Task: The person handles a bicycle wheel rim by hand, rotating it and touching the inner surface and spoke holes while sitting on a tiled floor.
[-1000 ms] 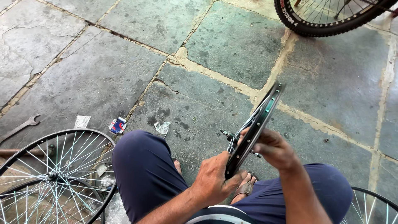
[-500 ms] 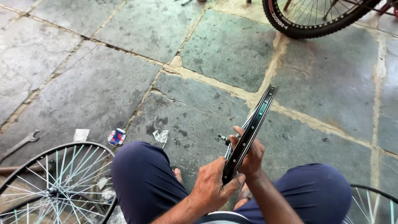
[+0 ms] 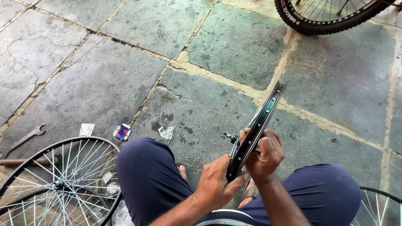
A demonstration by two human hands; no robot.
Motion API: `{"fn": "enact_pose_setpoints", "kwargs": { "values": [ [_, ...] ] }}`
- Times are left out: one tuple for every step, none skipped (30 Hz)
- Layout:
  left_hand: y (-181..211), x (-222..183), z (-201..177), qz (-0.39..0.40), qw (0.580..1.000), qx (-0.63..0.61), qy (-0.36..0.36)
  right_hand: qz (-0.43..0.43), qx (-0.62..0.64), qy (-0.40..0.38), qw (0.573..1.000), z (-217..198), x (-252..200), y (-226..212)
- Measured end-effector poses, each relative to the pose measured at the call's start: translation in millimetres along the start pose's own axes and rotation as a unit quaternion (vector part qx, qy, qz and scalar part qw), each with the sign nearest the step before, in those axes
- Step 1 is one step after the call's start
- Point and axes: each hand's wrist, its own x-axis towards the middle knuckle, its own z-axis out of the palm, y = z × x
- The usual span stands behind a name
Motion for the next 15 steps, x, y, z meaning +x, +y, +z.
{"fn": "enact_pose_setpoints", "kwargs": {
  "values": [
    [2, 1, -1, -0.003, 1.0, 0.0, -0.005, 0.011, 0.03, -0.018, 0.999, -1, 0, 0],
    [3, -1, -2, -0.008, 1.0, 0.0, -0.008, 0.022, 0.061, -0.036, 0.997, -3, -1, 1],
    [3, -1, -5, -0.022, 1.0, -0.008, -0.013, 0.033, 0.092, -0.055, 0.994, -4, -2, 5],
    [3, 0, -6, -0.037, 0.999, -0.017, -0.018, 0.092, 0.223, -0.105, 0.965, -10, -5, 12],
    [2, 0, -7, -0.052, 0.998, -0.027, -0.024, 0.15, 0.349, -0.151, 0.913, -17, -8, 18],
    [1, 0, -8, -0.049, 0.998, -0.03, -0.019, 0.204, 0.466, -0.197, 0.838, -25, -10, 27],
    [1, 0, -8, -0.045, 0.998, -0.034, -0.014, 0.225, 0.499, -0.205, 0.811, -31, -11, 37],
    [1, -1, -9, -0.041, 0.998, -0.036, -0.012, 0.248, 0.531, -0.21, 0.783, -34, -9, 46],
    [2, -2, -7, -0.027, 0.999, -0.034, -0.009, 0.269, 0.561, -0.214, 0.753, -37, -5, 54],
    [4, -1, -6, -0.009, 1.0, -0.028, -0.008, 0.271, 0.557, -0.267, 0.738, -37, 1, 60],
    [5, 1, -6, 0.009, 1.0, -0.021, -0.006, 0.271, 0.551, -0.318, 0.722, -37, 13, 67],
    [4, 0, -5, 0.011, 1.0, -0.016, -0.008, 0.278, 0.542, -0.369, 0.702, -41, 21, 71],
    [3, 0, -4, 0.013, 1.0, -0.01, -0.01, 0.285, 0.556, -0.393, 0.674, -42, 27, 73],
    [2, 1, -2, 0.016, 1.0, -0.006, -0.012, 0.292, 0.569, -0.416, 0.646, -41, 34, 73],
    [1, -1, -1, 0.005, 1.0, -0.006, -0.016, 0.298, 0.582, -0.439, 0.617, -41, 37, 68]
  ]
}}
